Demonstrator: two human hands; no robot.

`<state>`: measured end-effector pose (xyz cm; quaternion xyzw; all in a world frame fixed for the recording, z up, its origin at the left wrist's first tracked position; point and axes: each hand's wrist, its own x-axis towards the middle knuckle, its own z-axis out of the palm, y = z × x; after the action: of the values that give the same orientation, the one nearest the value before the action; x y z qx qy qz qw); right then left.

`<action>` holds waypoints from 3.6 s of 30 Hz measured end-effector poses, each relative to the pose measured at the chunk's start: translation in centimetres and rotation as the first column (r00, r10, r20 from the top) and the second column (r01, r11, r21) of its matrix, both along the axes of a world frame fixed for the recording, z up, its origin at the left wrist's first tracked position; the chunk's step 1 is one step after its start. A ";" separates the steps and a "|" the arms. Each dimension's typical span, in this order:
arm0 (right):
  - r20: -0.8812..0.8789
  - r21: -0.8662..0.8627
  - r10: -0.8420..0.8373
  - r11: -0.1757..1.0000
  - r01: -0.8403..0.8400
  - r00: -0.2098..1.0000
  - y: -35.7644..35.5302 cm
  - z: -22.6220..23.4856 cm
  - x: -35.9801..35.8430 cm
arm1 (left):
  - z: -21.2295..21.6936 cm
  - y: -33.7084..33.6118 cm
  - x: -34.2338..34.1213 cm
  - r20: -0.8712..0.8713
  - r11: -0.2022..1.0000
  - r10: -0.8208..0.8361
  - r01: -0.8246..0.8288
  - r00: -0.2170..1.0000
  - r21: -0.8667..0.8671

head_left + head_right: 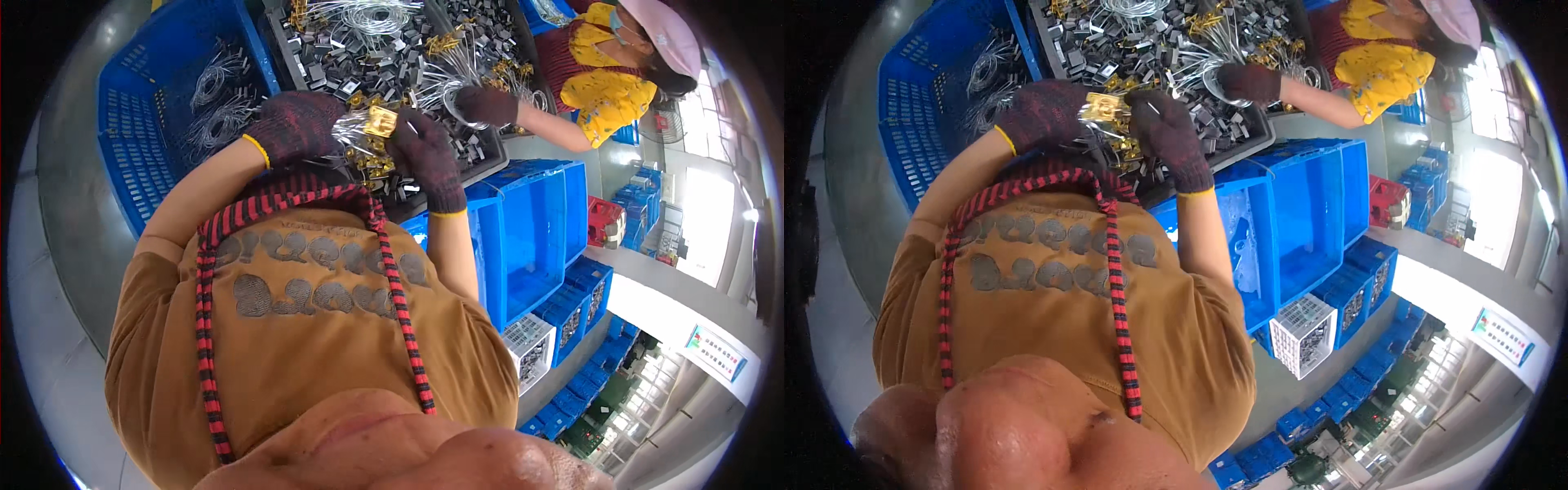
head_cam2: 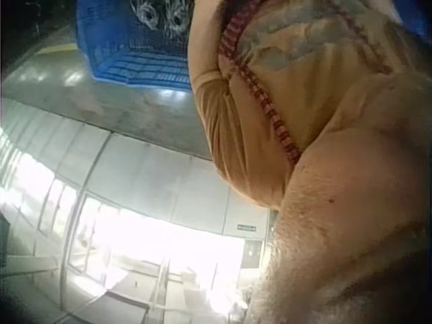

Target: Assembling gold-colored electronic components with wire harnesses at a production station.

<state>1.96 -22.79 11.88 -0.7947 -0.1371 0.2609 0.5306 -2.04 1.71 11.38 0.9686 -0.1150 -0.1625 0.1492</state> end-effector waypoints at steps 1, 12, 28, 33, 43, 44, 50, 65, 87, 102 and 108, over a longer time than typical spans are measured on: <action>-0.186 0.210 -0.061 0.973 0.100 0.981 -0.5 0.5 -1.1 | 0.6 0.0 -0.5 -0.036 0.999 0.044 -0.043 0.998 0.015; 0.275 0.456 -0.153 0.890 0.011 0.949 4.2 2.4 -5.2 | -0.2 0.7 -2.1 0.036 0.996 0.075 -0.073 0.997 -0.043; -0.301 0.413 -0.255 0.833 0.367 0.919 -3.2 -1.0 -2.6 | -0.4 2.1 -6.2 0.070 0.929 0.041 -0.012 0.997 -0.369; 0.511 -0.389 -0.056 0.875 0.289 0.858 -4.1 4.0 5.5 | -3.4 3.4 -4.4 -0.090 0.901 -0.056 0.011 0.994 -0.433; 0.217 -0.976 0.766 0.176 0.126 0.606 -10.9 -13.6 29.4 | -8.6 6.5 -3.0 -0.431 0.721 -0.074 -0.250 0.899 -0.647; 0.188 -0.977 0.804 0.097 0.188 0.564 -12.0 -16.0 30.1 | -5.0 5.6 -2.3 -0.564 0.699 -0.041 -0.380 0.825 -0.606; 0.183 -0.982 0.616 0.153 0.112 0.766 -7.4 -11.1 27.5 | -8.8 7.0 -2.5 -0.566 0.602 0.044 -0.474 0.823 -0.642; 0.365 -0.918 0.300 0.271 0.288 0.882 -9.6 -9.6 23.5 | -14.5 9.2 -0.3 -0.664 0.259 -0.305 -0.612 0.682 -0.747; 0.392 -0.919 0.198 0.140 0.369 0.899 -5.3 -11.5 25.9 | -14.6 23.0 -8.8 -0.434 -0.632 0.271 -0.181 0.859 -0.754; 0.287 -0.955 0.201 -0.012 0.296 0.936 -5.9 -13.4 28.2 | -37.4 42.6 10.0 0.374 0.297 0.891 -0.954 0.258 -0.050; 0.262 -0.965 0.169 0.026 0.261 0.950 -4.1 -15.3 29.6 | -54.3 56.9 9.7 0.344 0.559 0.764 -0.827 0.545 0.069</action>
<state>31.60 -26.92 -3.45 -0.9705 0.0302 0.1379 -0.1954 7.66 58.65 -42.96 0.9361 0.3392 0.0479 0.0797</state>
